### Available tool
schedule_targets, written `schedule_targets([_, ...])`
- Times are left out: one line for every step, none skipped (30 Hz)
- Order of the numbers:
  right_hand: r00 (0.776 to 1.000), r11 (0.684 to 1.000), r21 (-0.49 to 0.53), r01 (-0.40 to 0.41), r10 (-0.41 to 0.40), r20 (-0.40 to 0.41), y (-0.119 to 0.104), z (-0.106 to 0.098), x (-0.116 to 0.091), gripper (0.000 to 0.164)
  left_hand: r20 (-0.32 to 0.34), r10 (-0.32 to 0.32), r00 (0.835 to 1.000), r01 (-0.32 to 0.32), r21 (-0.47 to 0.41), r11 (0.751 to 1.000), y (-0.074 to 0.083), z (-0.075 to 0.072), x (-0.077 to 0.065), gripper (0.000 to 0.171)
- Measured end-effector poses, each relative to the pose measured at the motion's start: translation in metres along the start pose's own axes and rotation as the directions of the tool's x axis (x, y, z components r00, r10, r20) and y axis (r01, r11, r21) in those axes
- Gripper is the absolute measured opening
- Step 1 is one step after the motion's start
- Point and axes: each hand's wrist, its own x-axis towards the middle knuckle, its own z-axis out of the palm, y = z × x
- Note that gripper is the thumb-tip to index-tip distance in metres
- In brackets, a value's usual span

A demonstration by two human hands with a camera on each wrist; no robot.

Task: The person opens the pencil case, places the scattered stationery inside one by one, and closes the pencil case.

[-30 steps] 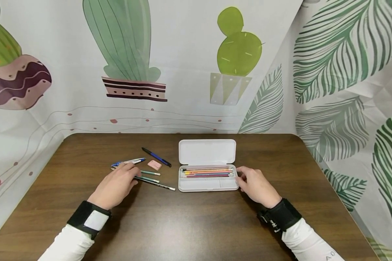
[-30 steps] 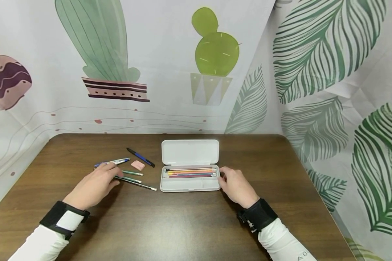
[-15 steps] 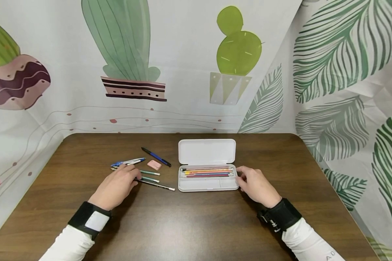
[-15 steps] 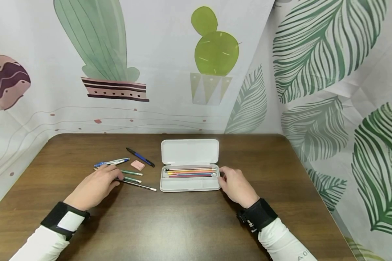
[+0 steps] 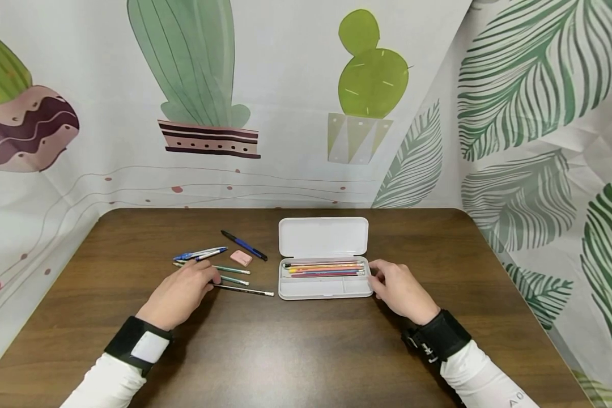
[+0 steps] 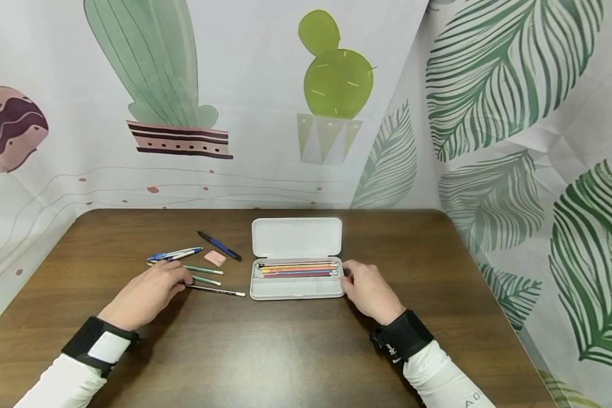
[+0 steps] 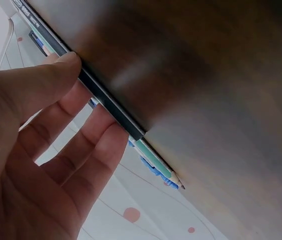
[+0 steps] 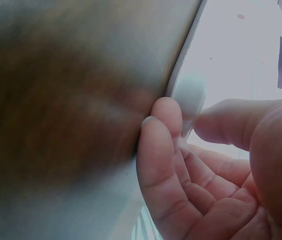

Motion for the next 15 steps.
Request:
schedule_targets([1.0, 1.0, 0.0, 0.003, -0.003, 0.001, -0.0002, -0.0001, -0.0002, 0.032, 0.003, 0.001, 1.0, -0.001, -0.001, 1.0, -0.0003, 0.0, -0.0002, 0.023])
schedule_targets([1.0, 1.0, 0.0, 0.004, -0.004, 0.001, -0.0003, -0.0001, -0.0002, 0.032, 0.006, -0.001, 1.0, 0.001, -0.001, 1.0, -0.0004, -0.0001, -0.0006, 0.023])
schedule_targets([1.0, 1.0, 0.001, 0.004, -0.004, 0.0, -0.0004, -0.0001, -0.0001, 0.032, 0.007, -0.002, 1.0, 0.002, -0.001, 1.0, -0.0006, -0.0002, -0.001, 0.023])
schedule_targets([1.0, 1.0, 0.001, 0.004, -0.004, 0.0, -0.0005, -0.0001, -0.0001, 0.032, 0.009, -0.003, 1.0, 0.003, -0.001, 1.0, -0.0008, -0.0002, -0.0014, 0.023])
schedule_targets([1.0, 1.0, 0.002, 0.004, -0.004, 0.001, -0.0005, -0.0001, -0.0002, 0.032, 0.01, -0.004, 1.0, 0.004, 0.0, 1.0, -0.001, -0.0002, -0.0019, 0.024])
schedule_targets([1.0, 1.0, 0.002, 0.004, -0.004, 0.002, -0.0006, -0.0002, -0.0003, 0.032, 0.011, -0.002, 1.0, 0.002, 0.0, 1.0, -0.0015, 0.0001, -0.0021, 0.024])
schedule_targets([1.0, 1.0, 0.003, 0.005, -0.005, 0.003, -0.0007, -0.0002, -0.0005, 0.032, 0.01, -0.001, 1.0, 0.001, 0.0, 1.0, -0.0017, 0.0002, -0.0024, 0.024])
schedule_targets([1.0, 1.0, 0.003, 0.004, -0.004, 0.002, -0.0006, -0.0002, -0.0004, 0.032, 0.007, -0.001, 1.0, 0.001, 0.001, 1.0, -0.0019, 0.0003, -0.0027, 0.025])
schedule_targets([1.0, 1.0, 0.004, 0.004, -0.004, 0.001, -0.0006, -0.0002, -0.0005, 0.032, 0.004, 0.002, 1.0, -0.002, 0.001, 1.0, -0.0022, 0.0005, -0.0031, 0.025])
schedule_targets([1.0, 1.0, 0.005, 0.005, -0.005, 0.0, -0.0006, -0.0002, -0.0005, 0.032, 0.0, 0.004, 1.0, -0.004, 0.001, 1.0, -0.0022, 0.0007, -0.0034, 0.025])
schedule_targets([1.0, 1.0, 0.005, 0.005, -0.005, -0.001, -0.0007, -0.0003, -0.0006, 0.032, -0.004, 0.006, 1.0, -0.006, 0.0, 1.0, -0.0022, 0.0008, -0.0038, 0.025])
schedule_targets([1.0, 1.0, 0.004, 0.006, -0.006, -0.003, -0.0006, -0.0002, -0.0006, 0.032, -0.009, 0.008, 1.0, -0.008, 0.0, 1.0, -0.0022, 0.001, -0.0042, 0.025])
schedule_targets([1.0, 1.0, 0.003, 0.007, -0.007, -0.004, -0.0005, -0.0002, -0.0007, 0.032, -0.013, 0.007, 1.0, -0.007, 0.001, 1.0, -0.0021, 0.001, -0.0049, 0.025])
schedule_targets([1.0, 1.0, 0.003, 0.006, -0.006, -0.005, -0.0005, -0.0002, -0.0005, 0.032, -0.015, 0.007, 1.0, -0.007, 0.0, 1.0, -0.0019, 0.0009, -0.0054, 0.025])
schedule_targets([1.0, 1.0, 0.002, 0.005, -0.005, -0.005, -0.0005, -0.0001, -0.0006, 0.032, -0.016, 0.006, 1.0, -0.006, -0.001, 1.0, -0.0015, 0.0005, -0.0062, 0.025])
